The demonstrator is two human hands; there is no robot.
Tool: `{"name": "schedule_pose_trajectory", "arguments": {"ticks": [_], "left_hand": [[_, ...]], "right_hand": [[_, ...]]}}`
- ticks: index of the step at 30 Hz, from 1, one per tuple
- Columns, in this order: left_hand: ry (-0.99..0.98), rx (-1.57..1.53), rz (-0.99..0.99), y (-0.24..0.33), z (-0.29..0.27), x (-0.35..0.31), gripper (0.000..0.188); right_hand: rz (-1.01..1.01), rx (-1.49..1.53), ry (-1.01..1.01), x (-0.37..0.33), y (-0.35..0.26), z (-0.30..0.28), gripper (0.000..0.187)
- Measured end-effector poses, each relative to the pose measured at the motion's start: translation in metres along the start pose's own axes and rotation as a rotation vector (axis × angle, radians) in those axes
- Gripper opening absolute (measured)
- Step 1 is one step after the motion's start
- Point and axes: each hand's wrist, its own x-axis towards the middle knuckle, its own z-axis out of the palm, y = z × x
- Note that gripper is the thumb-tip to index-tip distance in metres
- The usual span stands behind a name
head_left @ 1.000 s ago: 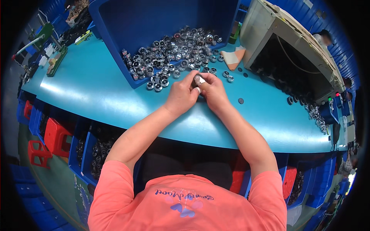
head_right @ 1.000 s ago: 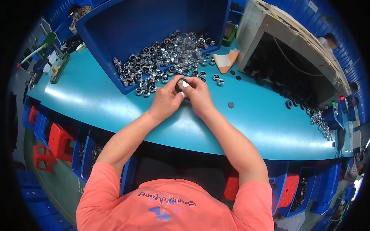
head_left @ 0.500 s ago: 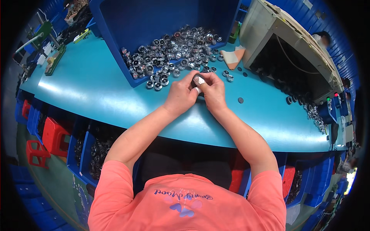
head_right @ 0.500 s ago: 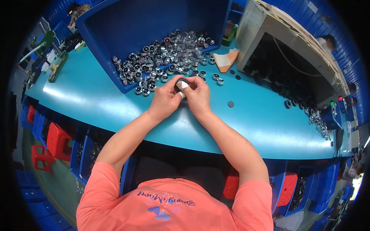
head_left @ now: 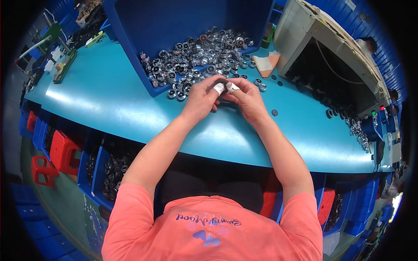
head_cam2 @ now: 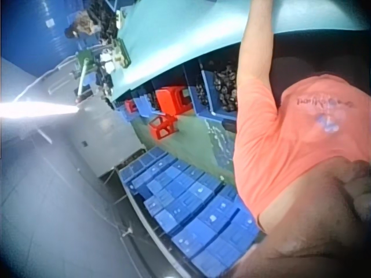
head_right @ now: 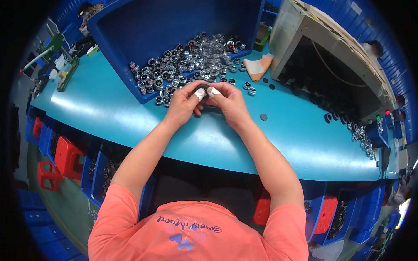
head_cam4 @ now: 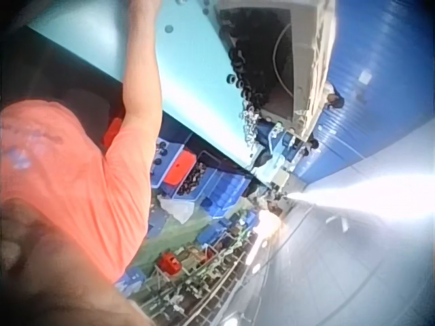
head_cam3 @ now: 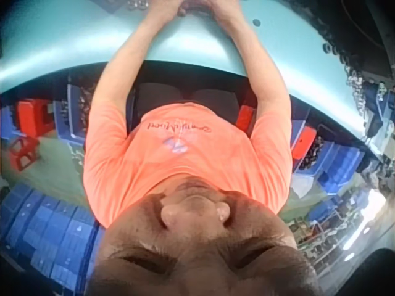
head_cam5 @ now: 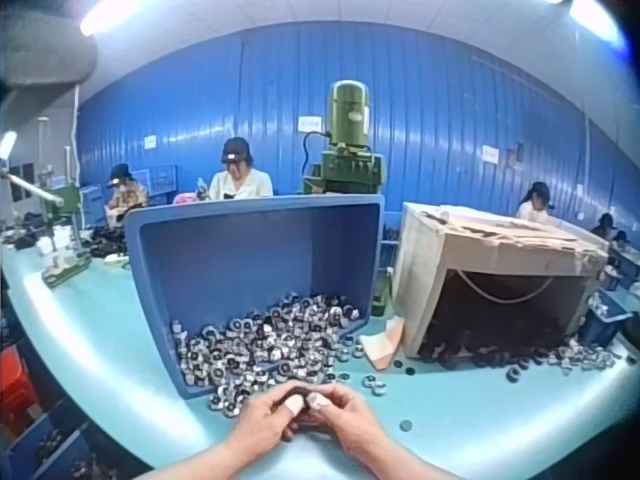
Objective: Assembling small mechanical components at a factory assembly workbench.
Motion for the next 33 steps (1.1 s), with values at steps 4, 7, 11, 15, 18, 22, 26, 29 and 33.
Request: {"name": "schedule_pose_trajectory", "arguments": {"ticks": [4, 7, 11, 15, 18, 22, 26, 29, 33], "left_hand": [[0.077, 0.074, -0.022, 0.008, 0.002, -0.003, 0.026], [0.091, 0.065, -0.031, 0.007, 0.001, -0.003, 0.026], [0.004, 0.016, 0.000, 0.004, 0.000, -0.002, 0.037], [-0.053, -0.035, 0.126, 0.008, 0.009, -0.006, 0.052], [-0.050, 0.028, 0.171, -0.002, 0.006, -0.004, 0.054], [-0.048, 0.225, 0.233, -0.009, 0.008, -0.003, 0.053], [-0.023, 0.428, 0.351, -0.004, 0.010, -0.010, 0.053], [-0.004, 0.657, 0.502, -0.007, 0.010, -0.011, 0.055], [0.011, 0.739, 0.528, -0.009, 0.009, -0.010, 0.054]], "right_hand": [[-0.109, -0.153, 0.029, -0.003, 0.006, 0.005, 0.028], [-0.191, -0.278, 0.058, -0.003, 0.014, 0.011, 0.028], [-0.026, -0.113, 0.067, -0.001, 0.005, 0.006, 0.029], [0.098, 0.075, 0.029, 0.001, -0.006, -0.008, 0.039], [0.080, 0.035, 0.040, 0.000, -0.004, -0.003, 0.041], [0.105, 0.022, 0.070, 0.003, 0.005, -0.007, 0.036], [0.074, -0.027, 0.126, 0.003, 0.010, -0.006, 0.034], [0.011, -0.096, 0.167, 0.006, 0.021, -0.008, 0.034], [0.014, -0.126, 0.168, 0.006, 0.021, -0.008, 0.030]]}}
